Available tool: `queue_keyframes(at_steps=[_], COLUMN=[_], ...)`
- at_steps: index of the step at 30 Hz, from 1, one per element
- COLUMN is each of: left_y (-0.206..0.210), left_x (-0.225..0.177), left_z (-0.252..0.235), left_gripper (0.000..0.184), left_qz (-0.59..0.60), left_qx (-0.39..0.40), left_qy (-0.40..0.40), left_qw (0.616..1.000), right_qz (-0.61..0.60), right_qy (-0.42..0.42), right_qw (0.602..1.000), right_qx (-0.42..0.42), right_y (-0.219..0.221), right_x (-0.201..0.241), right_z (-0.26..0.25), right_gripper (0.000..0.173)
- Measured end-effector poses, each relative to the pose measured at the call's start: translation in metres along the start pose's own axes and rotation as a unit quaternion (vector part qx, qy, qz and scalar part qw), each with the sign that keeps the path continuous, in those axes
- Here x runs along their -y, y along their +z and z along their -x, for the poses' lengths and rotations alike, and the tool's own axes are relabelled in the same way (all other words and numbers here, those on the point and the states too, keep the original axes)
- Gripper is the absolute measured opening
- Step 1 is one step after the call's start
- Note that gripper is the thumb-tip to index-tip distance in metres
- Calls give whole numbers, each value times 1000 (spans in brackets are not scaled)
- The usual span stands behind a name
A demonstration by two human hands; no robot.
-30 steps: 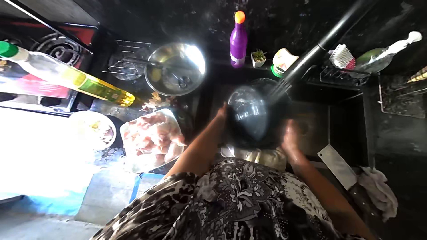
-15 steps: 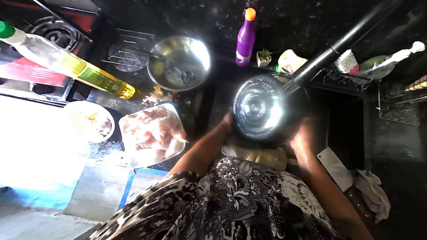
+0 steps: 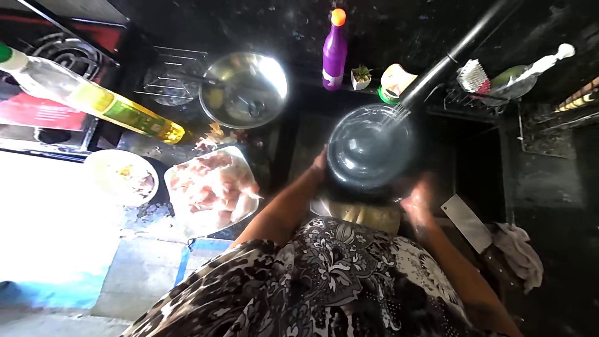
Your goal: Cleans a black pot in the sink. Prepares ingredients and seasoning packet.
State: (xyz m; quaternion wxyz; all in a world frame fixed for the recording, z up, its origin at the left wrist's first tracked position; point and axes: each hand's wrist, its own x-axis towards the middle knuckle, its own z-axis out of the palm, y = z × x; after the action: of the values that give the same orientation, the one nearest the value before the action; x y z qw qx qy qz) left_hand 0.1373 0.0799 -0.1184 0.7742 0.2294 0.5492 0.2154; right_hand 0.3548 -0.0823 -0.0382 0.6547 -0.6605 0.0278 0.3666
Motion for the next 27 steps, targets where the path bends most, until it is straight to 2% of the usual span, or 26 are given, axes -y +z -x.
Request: queue_keyframes(at_steps=[5,8,10,12,14,15,17,19,20,21,22,25,26,27], left_y=[4,0,-6,-11,-14,-13,-11,-8,-6,-4,-1,20,27,33], left_x=[-2,5,11,13,9,7,6,7,7,5,3,2,-1,-14], left_z=[10,6,2,3,4,6,6,10,14,17,20,34,43,64], left_gripper=[73,71,60,48,38,36,35,39,42,45,48,55,52,49], left_qz=[7,19,-6,-56,-89,-97,-97,-106,-114,-123,-128,-153,-167,-185], left_qx=[-34,-46,-81,-128,-156,-165,-174,-191,-203,-215,-227,-276,-293,-276], left_qy=[-3,24,43,49,50,49,46,49,52,57,64,86,84,48], left_qw=[999,998,996,989,982,980,979,975,971,967,963,945,938,942], right_qz=[-38,-48,41,195,374,457,601,701,738,765,780,765,754,741], right_qy=[25,29,-15,-108,-233,-293,-393,-414,-395,-372,-347,-350,-354,-370], right_qw=[999,998,999,975,898,840,689,553,510,483,474,506,514,508], right_qx=[3,24,20,-12,-24,4,96,176,197,208,215,192,206,236], right_y=[1,0,-1,-5,-7,-4,14,47,66,85,102,144,157,167], right_x=[1,-2,-5,-1,19,34,57,79,90,98,102,90,81,68], right_z=[7,7,5,3,1,6,13,17,15,10,1,-17,-17,-15], right_gripper=[55,57,52,44,62,69,69,73,75,78,83,89,88,86])
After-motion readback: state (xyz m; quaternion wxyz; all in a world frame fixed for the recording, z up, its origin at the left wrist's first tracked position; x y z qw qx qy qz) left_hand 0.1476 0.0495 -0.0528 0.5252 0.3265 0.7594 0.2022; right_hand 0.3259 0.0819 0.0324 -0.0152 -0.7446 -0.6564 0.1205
